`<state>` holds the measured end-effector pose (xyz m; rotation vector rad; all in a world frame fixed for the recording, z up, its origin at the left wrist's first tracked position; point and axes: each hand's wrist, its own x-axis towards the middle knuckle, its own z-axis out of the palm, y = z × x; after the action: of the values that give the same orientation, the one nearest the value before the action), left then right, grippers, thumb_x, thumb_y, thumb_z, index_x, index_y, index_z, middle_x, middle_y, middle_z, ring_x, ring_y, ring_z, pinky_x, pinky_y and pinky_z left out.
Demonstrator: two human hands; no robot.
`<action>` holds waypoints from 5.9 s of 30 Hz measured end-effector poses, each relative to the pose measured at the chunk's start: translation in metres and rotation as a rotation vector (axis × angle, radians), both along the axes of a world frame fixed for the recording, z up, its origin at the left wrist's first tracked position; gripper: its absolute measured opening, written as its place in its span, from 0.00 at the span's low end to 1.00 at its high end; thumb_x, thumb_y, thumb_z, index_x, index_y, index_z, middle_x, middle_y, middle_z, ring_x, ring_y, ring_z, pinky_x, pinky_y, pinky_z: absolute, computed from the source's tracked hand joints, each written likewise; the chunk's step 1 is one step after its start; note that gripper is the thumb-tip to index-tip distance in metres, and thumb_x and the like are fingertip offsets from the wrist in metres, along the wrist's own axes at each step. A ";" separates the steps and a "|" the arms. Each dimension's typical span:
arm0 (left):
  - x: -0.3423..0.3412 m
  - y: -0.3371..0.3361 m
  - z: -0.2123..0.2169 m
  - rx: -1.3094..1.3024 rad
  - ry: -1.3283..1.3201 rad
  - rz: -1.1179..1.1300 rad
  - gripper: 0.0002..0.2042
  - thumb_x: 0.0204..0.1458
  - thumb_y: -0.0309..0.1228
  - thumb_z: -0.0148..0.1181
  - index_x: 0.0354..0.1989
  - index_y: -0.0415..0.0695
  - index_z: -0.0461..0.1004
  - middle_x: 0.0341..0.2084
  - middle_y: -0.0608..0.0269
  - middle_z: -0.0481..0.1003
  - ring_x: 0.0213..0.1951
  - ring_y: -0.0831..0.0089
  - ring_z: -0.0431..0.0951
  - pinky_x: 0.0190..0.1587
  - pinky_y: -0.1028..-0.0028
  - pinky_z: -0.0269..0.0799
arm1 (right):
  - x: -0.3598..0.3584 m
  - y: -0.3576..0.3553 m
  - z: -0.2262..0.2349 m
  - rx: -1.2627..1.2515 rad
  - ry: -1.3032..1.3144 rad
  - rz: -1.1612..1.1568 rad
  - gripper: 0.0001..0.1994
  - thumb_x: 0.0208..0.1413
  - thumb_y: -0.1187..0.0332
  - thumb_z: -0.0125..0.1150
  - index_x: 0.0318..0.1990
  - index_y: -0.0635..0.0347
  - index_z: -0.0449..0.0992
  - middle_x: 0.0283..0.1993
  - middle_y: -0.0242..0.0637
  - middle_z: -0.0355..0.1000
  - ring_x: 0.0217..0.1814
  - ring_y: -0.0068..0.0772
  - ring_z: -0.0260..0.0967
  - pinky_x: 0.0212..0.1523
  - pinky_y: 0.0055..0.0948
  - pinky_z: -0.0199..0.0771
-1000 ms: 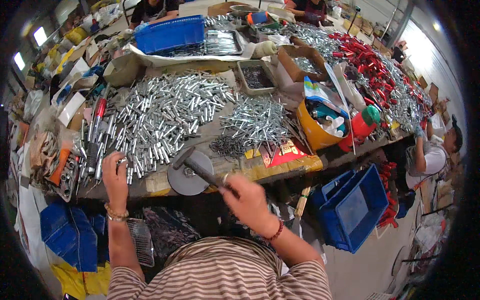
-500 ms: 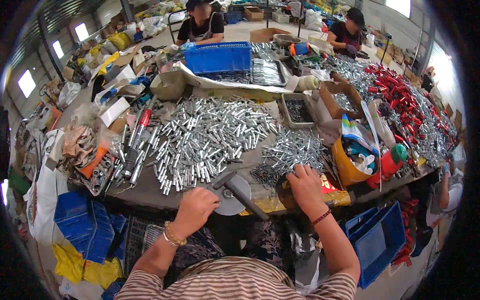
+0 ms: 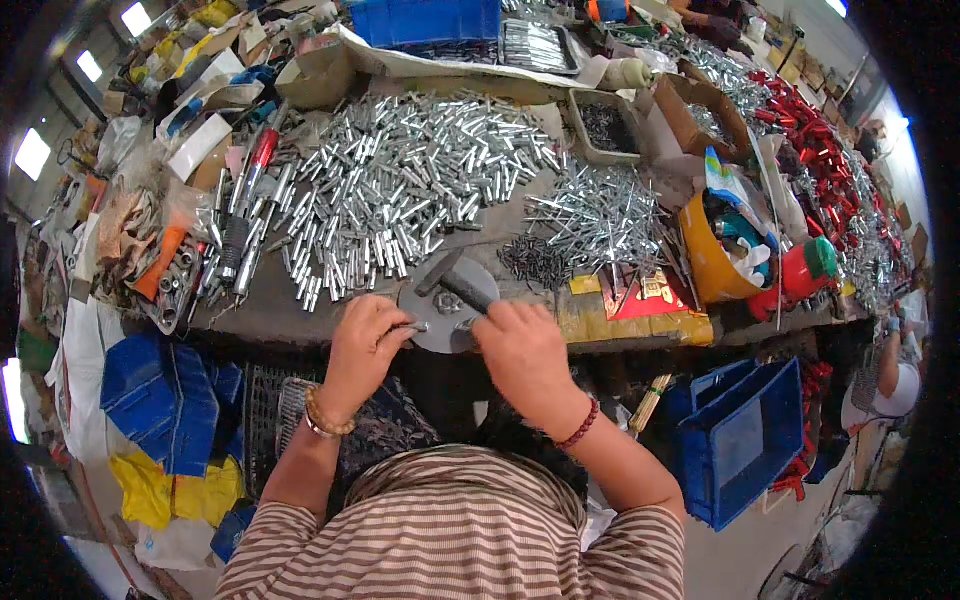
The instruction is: The person assembles metal expansion anchors by inserting metal pins into metal sleeves, tapping them with a hammer on a metal plate, and placing the finished anchors into a tray.
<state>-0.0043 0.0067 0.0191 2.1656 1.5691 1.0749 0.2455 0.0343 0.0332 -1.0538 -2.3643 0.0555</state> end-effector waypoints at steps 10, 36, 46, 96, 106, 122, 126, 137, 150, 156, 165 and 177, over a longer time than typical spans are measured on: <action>0.008 -0.008 -0.002 -0.012 0.003 0.015 0.06 0.53 0.27 0.70 0.39 0.42 0.83 0.37 0.59 0.76 0.43 0.57 0.77 0.46 0.60 0.73 | -0.016 -0.007 -0.009 -0.120 0.179 -0.021 0.10 0.48 0.74 0.71 0.38 0.56 0.78 0.39 0.37 0.70 0.42 0.44 0.72 0.42 0.41 0.73; 0.005 -0.006 -0.007 -0.190 -0.215 -0.072 0.06 0.52 0.20 0.70 0.38 0.38 0.83 0.35 0.61 0.74 0.40 0.65 0.77 0.43 0.70 0.72 | -0.023 0.003 -0.016 -0.134 0.173 0.076 0.08 0.47 0.74 0.70 0.36 0.56 0.79 0.36 0.36 0.70 0.43 0.43 0.72 0.44 0.43 0.72; 0.006 -0.008 -0.007 -0.189 -0.241 -0.072 0.06 0.52 0.19 0.70 0.38 0.38 0.83 0.35 0.60 0.74 0.39 0.66 0.77 0.43 0.70 0.73 | 0.033 0.042 -0.009 -0.051 0.098 -0.263 0.11 0.47 0.73 0.72 0.38 0.56 0.78 0.38 0.39 0.71 0.44 0.47 0.73 0.45 0.44 0.73; 0.002 -0.006 -0.007 -0.169 -0.221 -0.081 0.07 0.52 0.24 0.71 0.36 0.38 0.79 0.35 0.58 0.74 0.38 0.62 0.77 0.43 0.67 0.73 | -0.006 0.013 0.005 -0.040 -0.093 -0.144 0.15 0.50 0.72 0.69 0.47 0.56 0.78 0.44 0.37 0.73 0.48 0.43 0.73 0.51 0.42 0.71; -0.002 -0.003 -0.008 -0.185 -0.269 -0.094 0.07 0.51 0.24 0.72 0.35 0.39 0.80 0.32 0.58 0.74 0.34 0.59 0.77 0.38 0.64 0.72 | 0.012 -0.031 0.012 -0.216 0.228 -0.092 0.13 0.56 0.76 0.67 0.49 0.59 0.79 0.42 0.43 0.74 0.36 0.50 0.77 0.33 0.44 0.77; -0.003 -0.001 -0.008 -0.210 -0.291 -0.111 0.06 0.51 0.25 0.72 0.35 0.38 0.81 0.32 0.59 0.73 0.34 0.63 0.76 0.38 0.67 0.72 | 0.009 0.002 0.013 -0.015 0.058 -0.062 0.13 0.54 0.73 0.68 0.47 0.54 0.80 0.40 0.40 0.73 0.43 0.46 0.75 0.37 0.42 0.75; -0.001 -0.003 -0.009 -0.193 -0.297 -0.079 0.06 0.51 0.26 0.73 0.34 0.38 0.81 0.32 0.59 0.74 0.34 0.63 0.76 0.38 0.67 0.72 | -0.005 -0.015 0.013 -0.010 -0.045 -0.043 0.09 0.52 0.71 0.70 0.41 0.53 0.78 0.37 0.37 0.72 0.42 0.43 0.75 0.37 0.42 0.75; 0.027 -0.042 -0.027 -0.189 -0.543 0.206 0.17 0.64 0.24 0.62 0.62 0.41 0.76 0.36 0.60 0.80 0.32 0.76 0.76 0.36 0.76 0.74 | -0.020 -0.052 -0.001 -0.740 0.263 -0.076 0.12 0.57 0.69 0.69 0.43 0.63 0.74 0.27 0.49 0.75 0.29 0.54 0.77 0.30 0.48 0.73; 0.027 -0.064 -0.037 -0.476 -1.127 0.156 0.35 0.61 0.21 0.66 0.75 0.42 0.56 0.37 0.64 0.79 0.36 0.82 0.78 0.37 0.80 0.75 | -0.053 -0.081 -0.022 -0.991 0.449 -0.056 0.11 0.61 0.73 0.67 0.47 0.65 0.73 0.29 0.45 0.76 0.30 0.35 0.73 0.32 0.32 0.73; -0.021 -0.087 -0.050 -0.413 -1.122 0.315 0.30 0.61 0.23 0.68 0.70 0.41 0.61 0.36 0.65 0.78 0.37 0.81 0.78 0.37 0.78 0.75 | -0.060 -0.082 -0.015 -1.072 0.396 0.015 0.13 0.62 0.75 0.66 0.52 0.66 0.73 0.36 0.38 0.78 0.37 0.23 0.74 0.39 0.28 0.76; -0.165 -0.213 -0.236 -0.310 -1.067 1.060 0.25 0.58 0.26 0.69 0.63 0.43 0.68 0.39 0.58 0.79 0.34 0.74 0.80 0.31 0.74 0.77 | -0.047 -0.081 -0.052 -1.272 0.284 0.074 0.14 0.65 0.75 0.63 0.56 0.67 0.73 0.42 0.33 0.77 0.38 0.18 0.71 0.40 0.22 0.73; -0.230 -0.244 -0.355 -0.538 -0.973 1.377 0.24 0.55 0.27 0.71 0.60 0.45 0.71 0.36 0.52 0.81 0.32 0.65 0.83 0.33 0.63 0.78 | -0.058 -0.085 -0.044 -1.191 0.183 0.047 0.14 0.65 0.74 0.63 0.56 0.67 0.76 0.38 0.32 0.78 0.37 0.18 0.71 0.40 0.23 0.74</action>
<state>-0.2339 -0.2378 -0.3363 -0.1099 2.2235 1.3573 0.1876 -0.0503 -0.0104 -1.3585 -2.0850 1.6407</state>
